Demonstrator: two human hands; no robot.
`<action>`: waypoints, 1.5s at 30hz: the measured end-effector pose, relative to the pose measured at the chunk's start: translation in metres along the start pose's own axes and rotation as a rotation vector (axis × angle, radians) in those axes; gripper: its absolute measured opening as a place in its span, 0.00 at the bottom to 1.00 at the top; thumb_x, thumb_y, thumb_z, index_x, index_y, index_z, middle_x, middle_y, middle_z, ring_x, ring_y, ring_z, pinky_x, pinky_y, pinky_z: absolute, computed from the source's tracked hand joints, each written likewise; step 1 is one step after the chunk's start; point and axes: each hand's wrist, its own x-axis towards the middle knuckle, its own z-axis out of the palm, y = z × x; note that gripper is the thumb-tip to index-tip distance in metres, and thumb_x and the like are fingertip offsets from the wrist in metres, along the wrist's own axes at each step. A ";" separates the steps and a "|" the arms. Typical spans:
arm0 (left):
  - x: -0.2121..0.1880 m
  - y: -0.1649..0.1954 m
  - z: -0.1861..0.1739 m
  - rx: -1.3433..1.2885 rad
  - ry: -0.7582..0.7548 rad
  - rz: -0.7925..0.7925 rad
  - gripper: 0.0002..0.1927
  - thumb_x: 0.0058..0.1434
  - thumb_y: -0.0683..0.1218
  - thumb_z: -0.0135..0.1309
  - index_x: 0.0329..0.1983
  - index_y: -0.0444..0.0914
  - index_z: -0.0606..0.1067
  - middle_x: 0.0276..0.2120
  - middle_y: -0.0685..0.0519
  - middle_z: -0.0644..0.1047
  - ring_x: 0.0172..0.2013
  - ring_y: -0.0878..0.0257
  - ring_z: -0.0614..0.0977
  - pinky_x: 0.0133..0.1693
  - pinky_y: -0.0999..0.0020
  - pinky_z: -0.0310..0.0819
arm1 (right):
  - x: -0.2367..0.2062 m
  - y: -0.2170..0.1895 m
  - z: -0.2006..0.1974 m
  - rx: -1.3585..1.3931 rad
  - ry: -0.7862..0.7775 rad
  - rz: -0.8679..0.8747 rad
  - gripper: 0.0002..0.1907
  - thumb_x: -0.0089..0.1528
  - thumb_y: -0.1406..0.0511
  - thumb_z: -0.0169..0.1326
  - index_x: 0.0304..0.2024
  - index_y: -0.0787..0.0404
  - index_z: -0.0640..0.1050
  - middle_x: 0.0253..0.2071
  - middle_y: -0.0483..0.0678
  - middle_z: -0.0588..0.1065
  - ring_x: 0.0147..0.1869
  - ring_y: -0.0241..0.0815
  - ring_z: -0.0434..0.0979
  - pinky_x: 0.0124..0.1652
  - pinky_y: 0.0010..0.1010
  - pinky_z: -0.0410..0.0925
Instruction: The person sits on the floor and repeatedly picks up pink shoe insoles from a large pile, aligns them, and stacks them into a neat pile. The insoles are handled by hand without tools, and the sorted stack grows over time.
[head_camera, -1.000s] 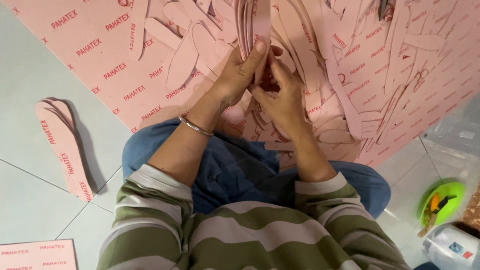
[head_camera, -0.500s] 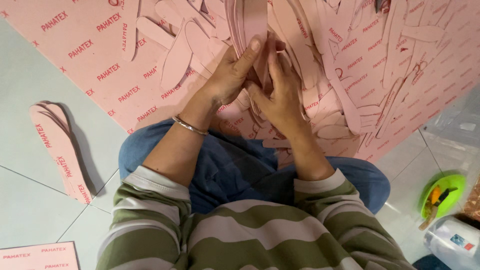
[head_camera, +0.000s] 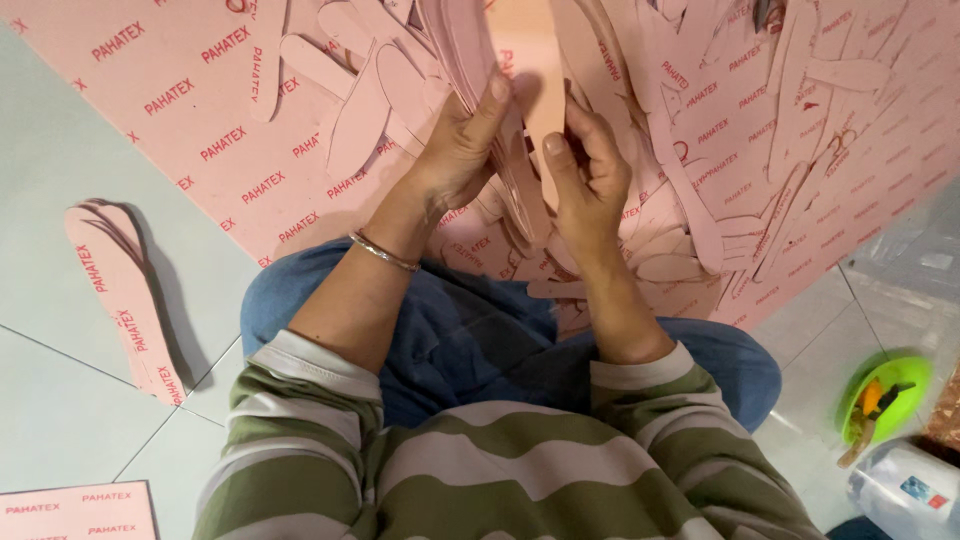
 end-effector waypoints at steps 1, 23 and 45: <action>0.000 -0.001 -0.001 -0.003 -0.002 -0.006 0.36 0.67 0.65 0.54 0.66 0.35 0.66 0.56 0.46 0.76 0.56 0.58 0.81 0.54 0.58 0.84 | -0.001 0.001 0.000 0.110 -0.056 -0.058 0.19 0.73 0.70 0.55 0.67 0.67 0.73 0.54 0.49 0.75 0.53 0.35 0.73 0.54 0.25 0.66; -0.001 -0.001 0.001 0.007 -0.156 0.106 0.33 0.73 0.65 0.51 0.64 0.33 0.72 0.52 0.45 0.79 0.56 0.56 0.81 0.58 0.60 0.81 | -0.005 -0.017 0.005 -0.430 -0.077 -0.334 0.21 0.73 0.68 0.57 0.68 0.61 0.74 0.53 0.50 0.71 0.50 0.41 0.74 0.50 0.27 0.71; -0.008 0.012 0.011 0.082 -0.089 0.027 0.40 0.71 0.71 0.47 0.70 0.36 0.72 0.47 0.45 0.78 0.44 0.60 0.80 0.43 0.66 0.81 | -0.003 -0.011 0.003 -0.368 -0.287 -0.235 0.40 0.60 0.63 0.69 0.66 0.67 0.61 0.59 0.57 0.70 0.60 0.53 0.72 0.57 0.40 0.67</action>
